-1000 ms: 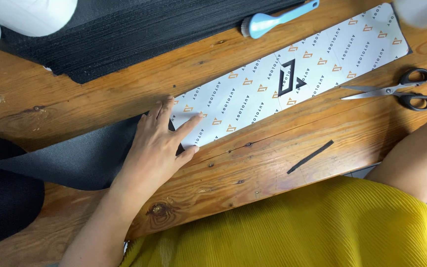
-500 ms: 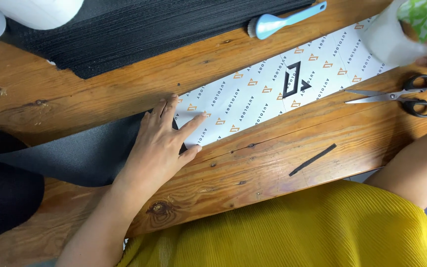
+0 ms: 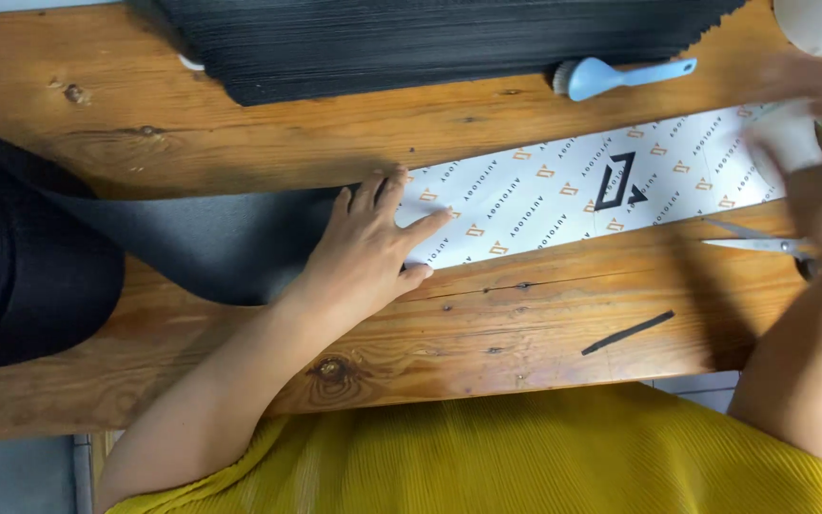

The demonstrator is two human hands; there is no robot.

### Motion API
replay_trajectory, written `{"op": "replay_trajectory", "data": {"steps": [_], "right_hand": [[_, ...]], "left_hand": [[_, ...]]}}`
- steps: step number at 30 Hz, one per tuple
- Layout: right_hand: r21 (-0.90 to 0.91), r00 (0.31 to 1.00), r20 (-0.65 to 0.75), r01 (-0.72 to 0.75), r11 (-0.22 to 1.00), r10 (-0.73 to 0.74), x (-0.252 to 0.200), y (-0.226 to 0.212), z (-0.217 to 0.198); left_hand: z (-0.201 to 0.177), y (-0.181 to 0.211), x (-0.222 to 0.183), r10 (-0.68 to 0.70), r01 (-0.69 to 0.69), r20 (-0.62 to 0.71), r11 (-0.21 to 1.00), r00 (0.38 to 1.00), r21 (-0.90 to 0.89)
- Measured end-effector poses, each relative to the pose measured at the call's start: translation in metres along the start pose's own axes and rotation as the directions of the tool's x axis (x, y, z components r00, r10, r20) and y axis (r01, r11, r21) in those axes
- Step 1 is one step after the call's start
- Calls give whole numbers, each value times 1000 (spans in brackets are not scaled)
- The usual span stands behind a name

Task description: Applying a black strap to a white patterned template by hand on a workbench

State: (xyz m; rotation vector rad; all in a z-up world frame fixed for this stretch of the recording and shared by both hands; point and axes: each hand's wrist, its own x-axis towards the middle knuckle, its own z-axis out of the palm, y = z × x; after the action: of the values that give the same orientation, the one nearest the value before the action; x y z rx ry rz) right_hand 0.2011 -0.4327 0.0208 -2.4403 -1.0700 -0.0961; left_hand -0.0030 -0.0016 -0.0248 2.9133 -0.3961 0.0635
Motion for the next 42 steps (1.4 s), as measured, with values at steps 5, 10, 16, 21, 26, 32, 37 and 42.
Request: {"op": "replay_trajectory", "data": {"steps": [5, 10, 16, 21, 26, 32, 37, 42], "right_hand": [[92, 956, 184, 213, 973, -227, 70, -176, 58], [-64, 891, 394, 272, 960, -226, 94, -220, 100], [10, 916, 397, 58, 998, -57, 92, -211, 134], [-160, 878, 469, 189, 969, -93, 87, -214, 141], [-327, 857, 504, 307, 894, -110, 86, -227, 137], [-275, 884, 416, 348, 897, -215, 81, -223, 140], [-404, 866, 150, 493, 771, -476, 74, -210, 151], [-411, 874, 165, 483, 773, -458, 74, -211, 151]], "left_hand": [[-1, 0, 1, -13, 16, 46, 997, 999, -70], [-12, 4, 6, -75, 96, 195, 991, 978, -98], [-1, 1, 4, -63, 71, 67, 989, 996, -132], [-11, 1, 3, -58, 67, 48, 979, 997, -193], [-12, -7, 5, -60, 70, 51, 975, 997, -212], [-91, -28, -27, -80, 80, 5, 979, 997, -190], [-147, -54, -109, -285, 319, -334, 946, 898, 53], [-127, -95, -190, -499, 588, -408, 798, 765, 128]]}}
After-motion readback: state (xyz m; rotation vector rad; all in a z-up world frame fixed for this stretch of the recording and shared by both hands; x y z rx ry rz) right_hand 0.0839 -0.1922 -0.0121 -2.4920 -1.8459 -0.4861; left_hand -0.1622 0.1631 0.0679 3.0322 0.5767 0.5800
